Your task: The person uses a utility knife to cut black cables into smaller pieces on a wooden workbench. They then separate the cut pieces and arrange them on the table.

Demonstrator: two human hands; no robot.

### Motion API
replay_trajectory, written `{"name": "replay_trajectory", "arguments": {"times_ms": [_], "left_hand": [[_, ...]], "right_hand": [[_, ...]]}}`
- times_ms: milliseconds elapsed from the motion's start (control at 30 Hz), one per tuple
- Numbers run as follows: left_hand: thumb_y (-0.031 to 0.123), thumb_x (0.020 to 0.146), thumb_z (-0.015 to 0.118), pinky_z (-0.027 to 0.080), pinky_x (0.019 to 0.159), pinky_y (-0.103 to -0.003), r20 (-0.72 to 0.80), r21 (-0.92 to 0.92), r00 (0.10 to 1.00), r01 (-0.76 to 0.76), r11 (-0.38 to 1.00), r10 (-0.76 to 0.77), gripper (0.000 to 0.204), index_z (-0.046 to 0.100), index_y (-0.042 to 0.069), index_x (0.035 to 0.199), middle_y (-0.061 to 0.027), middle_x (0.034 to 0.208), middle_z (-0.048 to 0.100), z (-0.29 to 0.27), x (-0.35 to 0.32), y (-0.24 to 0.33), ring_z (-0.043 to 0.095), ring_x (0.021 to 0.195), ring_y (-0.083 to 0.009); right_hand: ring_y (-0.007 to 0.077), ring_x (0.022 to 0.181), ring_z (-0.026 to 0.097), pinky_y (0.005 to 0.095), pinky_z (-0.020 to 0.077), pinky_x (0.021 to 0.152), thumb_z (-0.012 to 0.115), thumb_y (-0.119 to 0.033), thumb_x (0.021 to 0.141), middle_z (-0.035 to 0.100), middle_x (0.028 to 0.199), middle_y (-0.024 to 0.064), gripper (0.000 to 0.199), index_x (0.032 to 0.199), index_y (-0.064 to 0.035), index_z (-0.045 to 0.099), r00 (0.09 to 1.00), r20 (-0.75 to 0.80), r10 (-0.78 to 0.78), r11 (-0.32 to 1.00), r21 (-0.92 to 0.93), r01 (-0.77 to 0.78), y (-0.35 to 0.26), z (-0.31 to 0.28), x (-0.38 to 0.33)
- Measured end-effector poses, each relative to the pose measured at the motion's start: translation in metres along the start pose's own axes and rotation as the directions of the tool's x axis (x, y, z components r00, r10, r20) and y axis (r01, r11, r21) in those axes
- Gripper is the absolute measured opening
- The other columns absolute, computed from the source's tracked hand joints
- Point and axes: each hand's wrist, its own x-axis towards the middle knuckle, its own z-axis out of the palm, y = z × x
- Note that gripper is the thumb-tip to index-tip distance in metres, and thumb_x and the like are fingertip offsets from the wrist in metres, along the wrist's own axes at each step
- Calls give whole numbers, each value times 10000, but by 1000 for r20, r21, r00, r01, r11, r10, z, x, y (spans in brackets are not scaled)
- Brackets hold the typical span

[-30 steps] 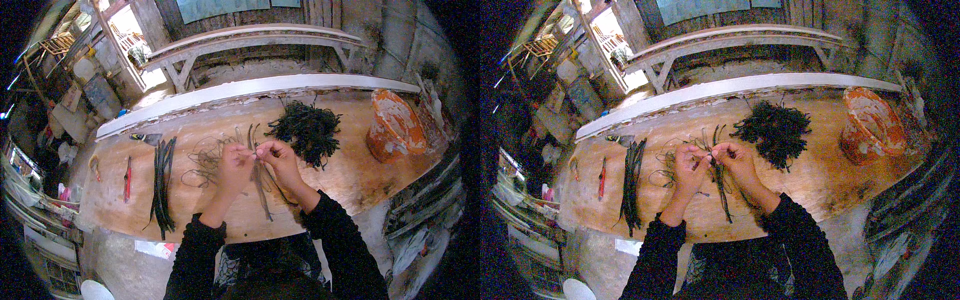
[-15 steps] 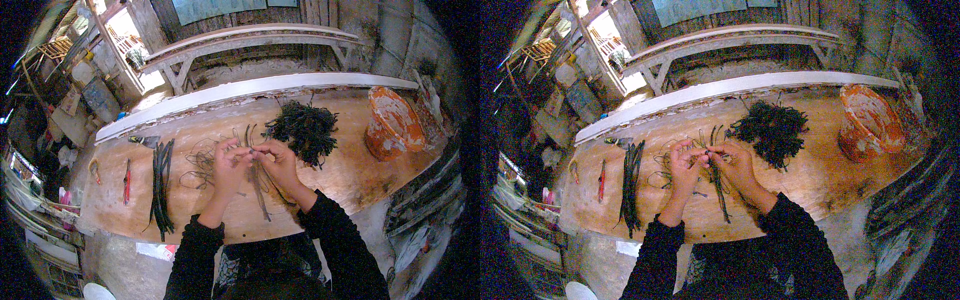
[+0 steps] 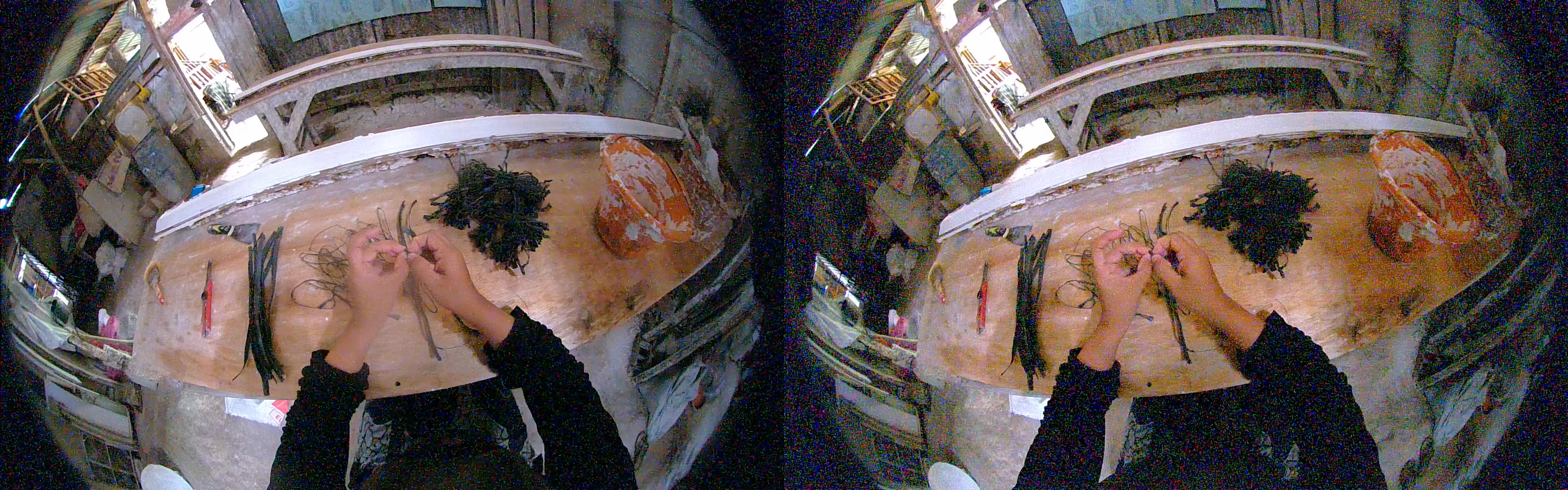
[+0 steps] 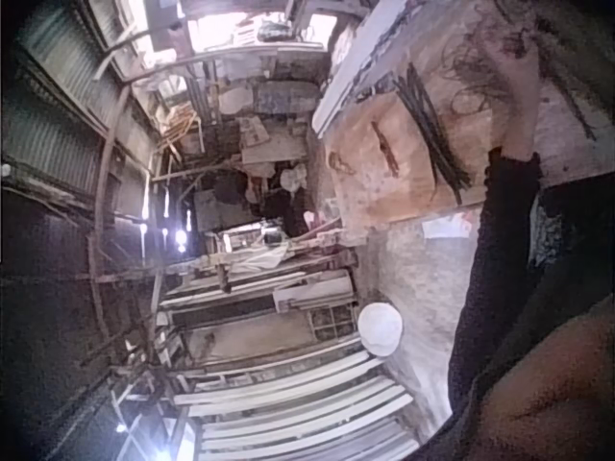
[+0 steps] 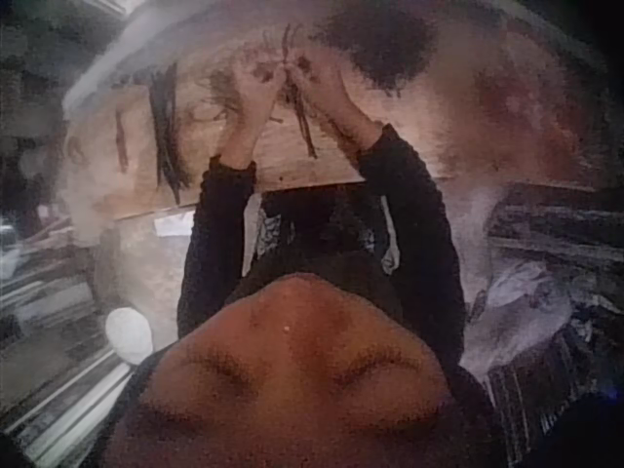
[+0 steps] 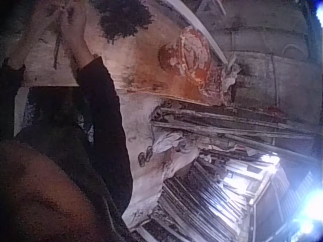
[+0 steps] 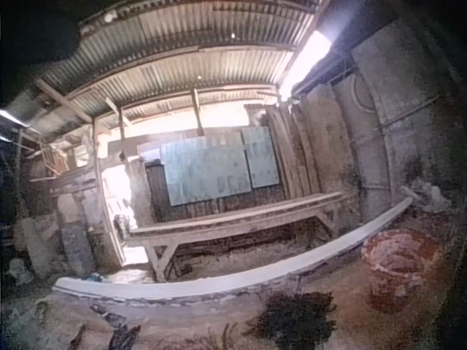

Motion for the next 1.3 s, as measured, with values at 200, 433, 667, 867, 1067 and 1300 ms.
{"name": "replay_trajectory", "arguments": {"times_ms": [200, 433, 667, 867, 1067, 1300], "left_hand": [[-15, 733, 539, 468, 587, -224, 54, -188, 986, 168, 968, -160, 232, 433, 29, 934, -69, 752, 559, -6, 5, 4, 547, 709, -129], [54, 768, 534, 504, 560, -245, 161, -244, 961, 259, 935, -224, 77, 545, 5, 827, -55, 783, 553, -7, 5, 6, 553, 688, -129], [15, 743, 547, 509, 586, -240, 172, -200, 978, 152, 968, -118, 103, 567, -9, 841, -40, 826, 527, -10, 5, -8, 531, 751, -120], [12, 735, 555, 503, 561, -230, 207, -227, 966, 202, 953, -156, 105, 571, 3, 838, -36, 825, 535, -9, 5, -2, 531, 735, -113], [22, 743, 554, 500, 538, -230, 287, -294, 909, 384, 875, -303, 95, 556, 21, 838, -24, 778, 547, -15, 8, 4, 542, 684, -106], [90, 779, 522, 453, 516, -240, 252, -327, 891, 445, 834, -377, 63, 515, 43, 821, -22, 737, 535, -18, 8, -8, 528, 645, -120]], "right_hand": [[95, 696, 502, 206, 403, 609, 513, -118, 784, 520, 739, 4, 75, 831, -62, 494, 918, 258, 302, 774, 496, -394, -15, -3, 7], [124, 826, 522, 277, 416, 752, 529, -102, 776, 557, 880, 36, 124, 886, -47, 517, 859, 425, 286, 497, 700, -512, -11, -12, 9], [142, 761, 537, 273, 428, 702, 548, -93, 761, 574, 811, 61, 77, 815, -41, 534, 859, 398, 323, 500, 698, -512, -16, -14, 10], [136, 685, 538, 251, 432, 647, 565, -90, 746, 571, 762, 54, 67, 776, -41, 529, 884, 341, 320, 589, 659, -467, -20, -15, 10], [90, 671, 510, 218, 404, 634, 601, -59, 713, 524, 691, 5, 89, 712, -64, 512, 897, 311, 314, 663, 605, -442, -22, -14, 10], [72, 609, 483, 193, 381, 568, 592, -27, 703, 481, 644, -18, 173, 688, -97, 435, 928, 250, 276, 719, 587, -372, -16, -5, 10]]}}
